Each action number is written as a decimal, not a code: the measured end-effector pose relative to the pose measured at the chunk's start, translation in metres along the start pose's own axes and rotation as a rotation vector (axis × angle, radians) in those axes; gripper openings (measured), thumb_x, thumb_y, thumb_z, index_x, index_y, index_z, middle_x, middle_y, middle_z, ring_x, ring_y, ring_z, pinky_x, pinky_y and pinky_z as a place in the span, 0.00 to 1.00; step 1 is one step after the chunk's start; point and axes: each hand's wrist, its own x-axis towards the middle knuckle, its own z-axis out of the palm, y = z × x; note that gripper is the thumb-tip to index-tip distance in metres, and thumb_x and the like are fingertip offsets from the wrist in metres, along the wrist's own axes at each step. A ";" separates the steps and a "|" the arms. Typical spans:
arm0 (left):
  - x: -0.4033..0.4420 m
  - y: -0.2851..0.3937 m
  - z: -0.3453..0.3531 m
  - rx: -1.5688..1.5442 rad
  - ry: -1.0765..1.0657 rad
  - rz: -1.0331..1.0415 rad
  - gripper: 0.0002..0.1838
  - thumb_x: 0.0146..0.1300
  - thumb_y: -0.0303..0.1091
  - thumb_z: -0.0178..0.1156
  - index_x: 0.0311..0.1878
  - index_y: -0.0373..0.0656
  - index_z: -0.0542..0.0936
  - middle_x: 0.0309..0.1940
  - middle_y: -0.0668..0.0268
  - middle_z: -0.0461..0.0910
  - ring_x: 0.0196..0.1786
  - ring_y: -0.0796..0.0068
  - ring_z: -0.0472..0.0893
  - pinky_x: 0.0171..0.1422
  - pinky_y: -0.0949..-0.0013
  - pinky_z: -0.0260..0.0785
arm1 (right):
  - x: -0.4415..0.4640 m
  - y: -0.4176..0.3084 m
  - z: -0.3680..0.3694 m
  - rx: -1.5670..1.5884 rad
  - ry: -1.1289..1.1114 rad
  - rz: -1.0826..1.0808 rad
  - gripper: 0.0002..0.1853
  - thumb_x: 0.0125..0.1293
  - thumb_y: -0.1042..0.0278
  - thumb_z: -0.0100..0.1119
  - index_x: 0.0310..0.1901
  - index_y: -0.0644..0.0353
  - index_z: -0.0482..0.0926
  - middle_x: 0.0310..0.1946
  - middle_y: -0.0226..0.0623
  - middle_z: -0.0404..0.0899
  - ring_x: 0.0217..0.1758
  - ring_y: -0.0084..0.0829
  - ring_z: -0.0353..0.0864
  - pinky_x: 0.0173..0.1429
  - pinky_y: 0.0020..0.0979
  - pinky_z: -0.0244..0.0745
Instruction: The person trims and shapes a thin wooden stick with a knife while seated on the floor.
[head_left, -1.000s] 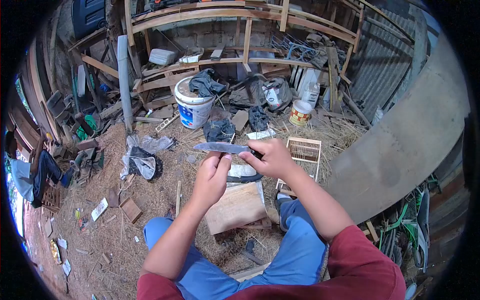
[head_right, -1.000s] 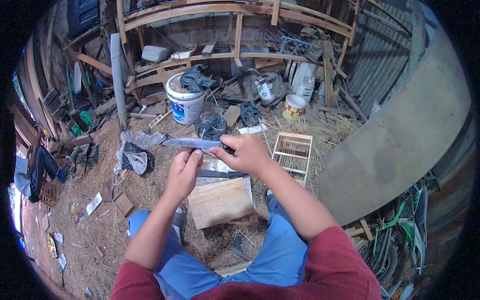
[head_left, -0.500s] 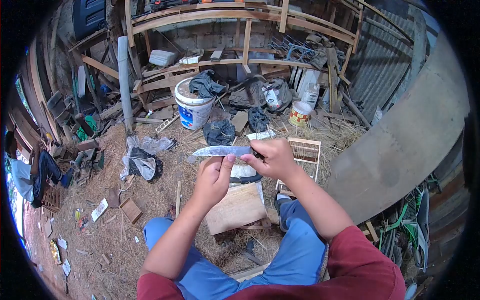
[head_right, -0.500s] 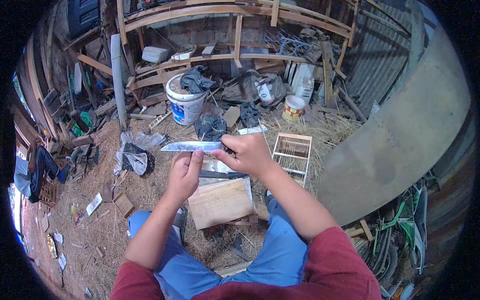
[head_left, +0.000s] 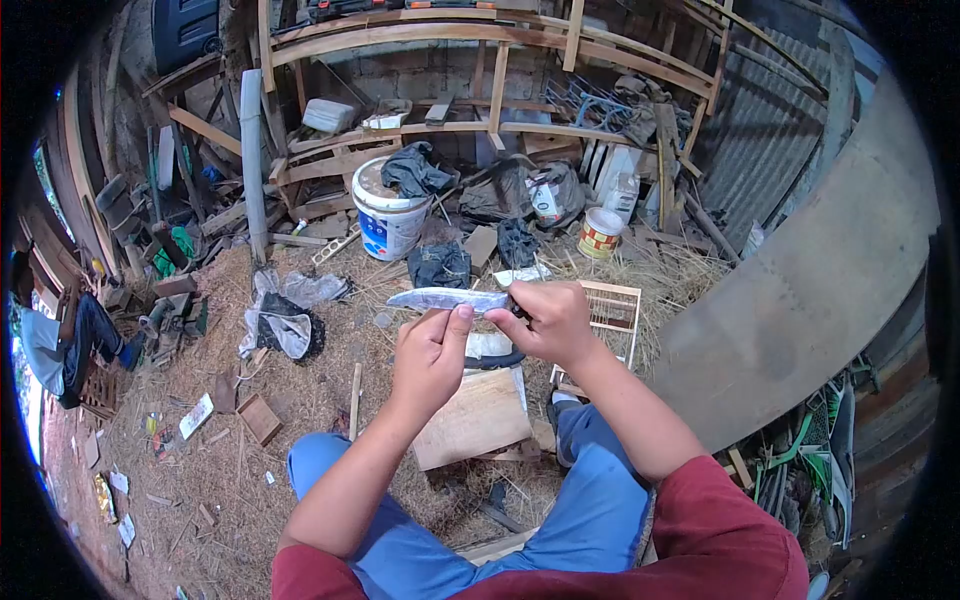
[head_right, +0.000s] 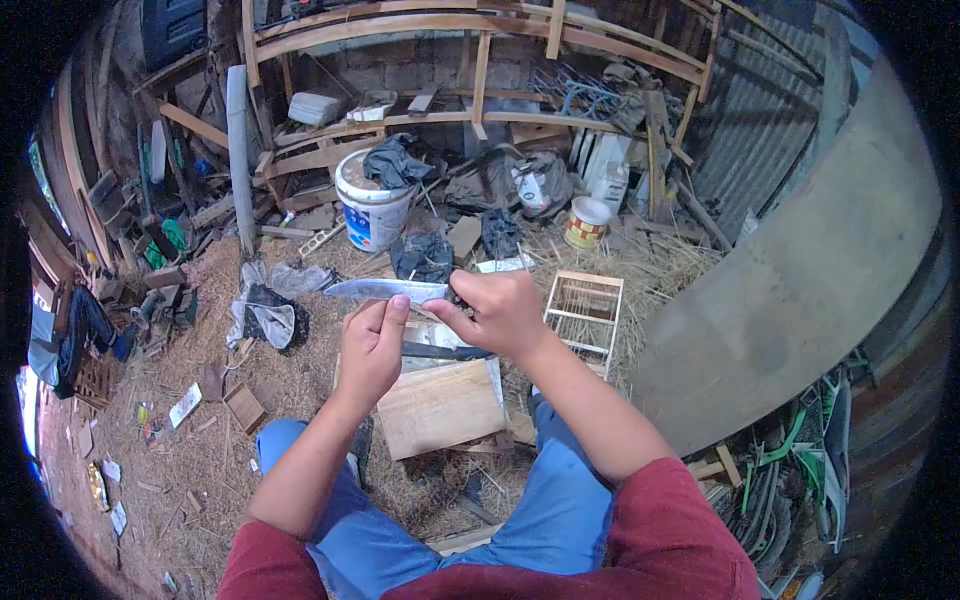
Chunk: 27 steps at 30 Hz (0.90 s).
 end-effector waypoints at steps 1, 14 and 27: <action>0.000 0.002 0.000 0.001 0.001 0.001 0.22 0.78 0.40 0.55 0.31 0.32 0.77 0.21 0.55 0.73 0.22 0.60 0.71 0.31 0.58 0.62 | 0.000 -0.001 0.001 0.001 0.009 0.006 0.27 0.64 0.44 0.69 0.21 0.55 0.71 0.14 0.37 0.71 0.17 0.40 0.77 0.21 0.39 0.66; 0.000 0.006 0.003 -0.050 0.133 -0.100 0.23 0.76 0.42 0.59 0.27 0.33 0.76 0.14 0.60 0.67 0.19 0.79 0.64 0.25 0.64 0.57 | 0.002 -0.006 0.005 -0.035 0.020 0.027 0.25 0.64 0.45 0.70 0.22 0.55 0.72 0.14 0.38 0.73 0.17 0.40 0.78 0.22 0.39 0.68; 0.004 -0.004 -0.001 -0.203 -0.012 0.002 0.08 0.74 0.27 0.51 0.44 0.34 0.78 0.23 0.68 0.72 0.27 0.81 0.70 0.33 0.70 0.64 | -0.005 0.010 0.011 0.173 -0.052 0.213 0.24 0.69 0.48 0.66 0.25 0.59 0.73 0.16 0.43 0.74 0.19 0.47 0.79 0.23 0.42 0.69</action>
